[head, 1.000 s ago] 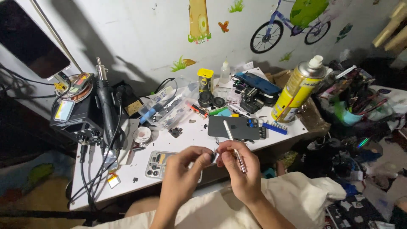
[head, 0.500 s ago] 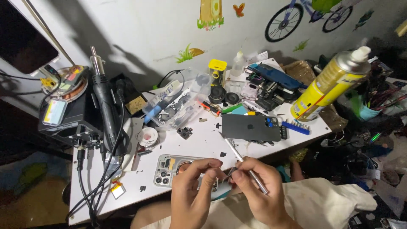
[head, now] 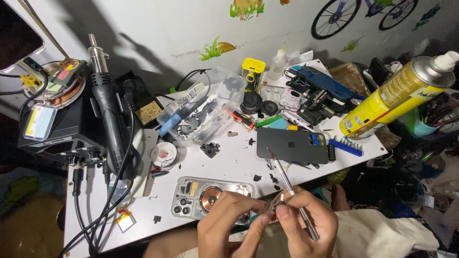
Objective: Repairing a smartphone by fitting small internal components into the chassis using a precision tool.
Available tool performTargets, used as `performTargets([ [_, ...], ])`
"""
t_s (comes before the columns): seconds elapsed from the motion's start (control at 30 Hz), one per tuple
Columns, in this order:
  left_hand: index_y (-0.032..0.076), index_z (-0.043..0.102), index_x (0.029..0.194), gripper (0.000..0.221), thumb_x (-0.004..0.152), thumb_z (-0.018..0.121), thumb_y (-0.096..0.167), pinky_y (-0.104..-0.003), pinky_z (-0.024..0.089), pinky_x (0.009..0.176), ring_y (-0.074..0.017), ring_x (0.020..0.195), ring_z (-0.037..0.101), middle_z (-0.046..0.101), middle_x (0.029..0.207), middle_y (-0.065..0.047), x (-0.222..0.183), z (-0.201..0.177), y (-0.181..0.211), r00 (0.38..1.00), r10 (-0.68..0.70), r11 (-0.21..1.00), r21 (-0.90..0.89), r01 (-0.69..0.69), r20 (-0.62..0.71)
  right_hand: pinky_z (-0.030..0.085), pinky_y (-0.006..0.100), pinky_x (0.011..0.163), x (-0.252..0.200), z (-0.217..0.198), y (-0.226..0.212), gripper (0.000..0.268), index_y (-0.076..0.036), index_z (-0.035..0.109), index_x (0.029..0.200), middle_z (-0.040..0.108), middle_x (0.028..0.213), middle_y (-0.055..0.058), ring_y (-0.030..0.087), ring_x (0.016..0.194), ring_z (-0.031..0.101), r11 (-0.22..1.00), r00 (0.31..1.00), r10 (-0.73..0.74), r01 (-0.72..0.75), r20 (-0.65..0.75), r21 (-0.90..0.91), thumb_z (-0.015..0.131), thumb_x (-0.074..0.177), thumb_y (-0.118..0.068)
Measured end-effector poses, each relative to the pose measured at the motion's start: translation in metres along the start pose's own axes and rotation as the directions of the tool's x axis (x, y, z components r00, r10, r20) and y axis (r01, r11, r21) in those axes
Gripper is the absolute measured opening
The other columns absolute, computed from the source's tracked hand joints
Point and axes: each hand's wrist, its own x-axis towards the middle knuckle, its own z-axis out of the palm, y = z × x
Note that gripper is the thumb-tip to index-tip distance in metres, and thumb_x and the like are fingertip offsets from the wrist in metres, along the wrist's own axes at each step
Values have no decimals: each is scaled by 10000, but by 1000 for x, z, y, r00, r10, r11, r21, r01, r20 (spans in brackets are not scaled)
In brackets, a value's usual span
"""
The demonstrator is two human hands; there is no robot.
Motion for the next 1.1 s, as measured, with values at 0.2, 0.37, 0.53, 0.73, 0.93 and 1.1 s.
performTargets([
  [0.2, 62, 807, 1017, 225, 1058, 723, 267, -283, 551, 769, -194, 793, 706, 807, 912, -54, -5, 1, -6, 1000, 0, 1000, -4, 0, -6, 473, 308, 621, 0, 11, -10, 301, -4, 657, 801, 632, 705, 118, 192, 635, 571, 970, 985, -163, 169, -52, 174, 760, 980, -223],
  [0.37, 41, 822, 1004, 143, 1006, 825, 184, -280, 547, 764, -199, 781, 691, 810, 916, -68, -4, 3, -3, 999, 34, 999, 17, -33, -32, 598, 320, 656, 0, 12, -11, 218, -48, 699, 832, 679, 734, 101, 214, 648, 681, 957, 955, -290, 291, -65, 11, 738, 987, -197],
  [0.53, 41, 812, 961, 155, 1045, 761, 161, -293, 569, 769, -209, 791, 729, 829, 910, -69, -5, 2, -4, 999, 44, 999, -24, -45, -24, 644, 341, 660, 0, 12, -8, 222, -24, 706, 845, 681, 730, 150, 240, 635, 684, 939, 938, -339, 341, -70, 28, 746, 986, -191],
  [0.73, 32, 814, 1019, 257, 1112, 650, 206, -305, 559, 784, -230, 819, 724, 804, 931, -85, -8, 1, -1, 995, 88, 996, 29, -87, -36, 530, 294, 612, -2, 12, -12, 245, -35, 722, 839, 666, 706, 108, 189, 604, 633, 941, 937, -337, 337, -87, -21, 753, 973, -238],
  [0.93, 59, 813, 993, 276, 1025, 801, 333, -298, 546, 778, -209, 795, 725, 816, 907, -58, -8, -2, 3, 998, 38, 999, 38, -36, -47, 662, 349, 693, -3, 6, -12, 211, -57, 744, 925, 740, 782, 154, 239, 654, 741, 892, 893, -450, 447, -27, -71, 703, 1030, -235],
  [1.1, 75, 838, 937, 233, 1002, 829, 298, -273, 578, 758, -166, 783, 764, 831, 880, -32, -11, -6, 6, 995, -100, 993, -63, 101, 16, 155, 594, 1405, -7, 0, -21, 216, -219, 742, 914, 799, 795, 27, 133, 709, 785, 796, 850, -527, 487, -15, -361, 627, 1064, -322],
])
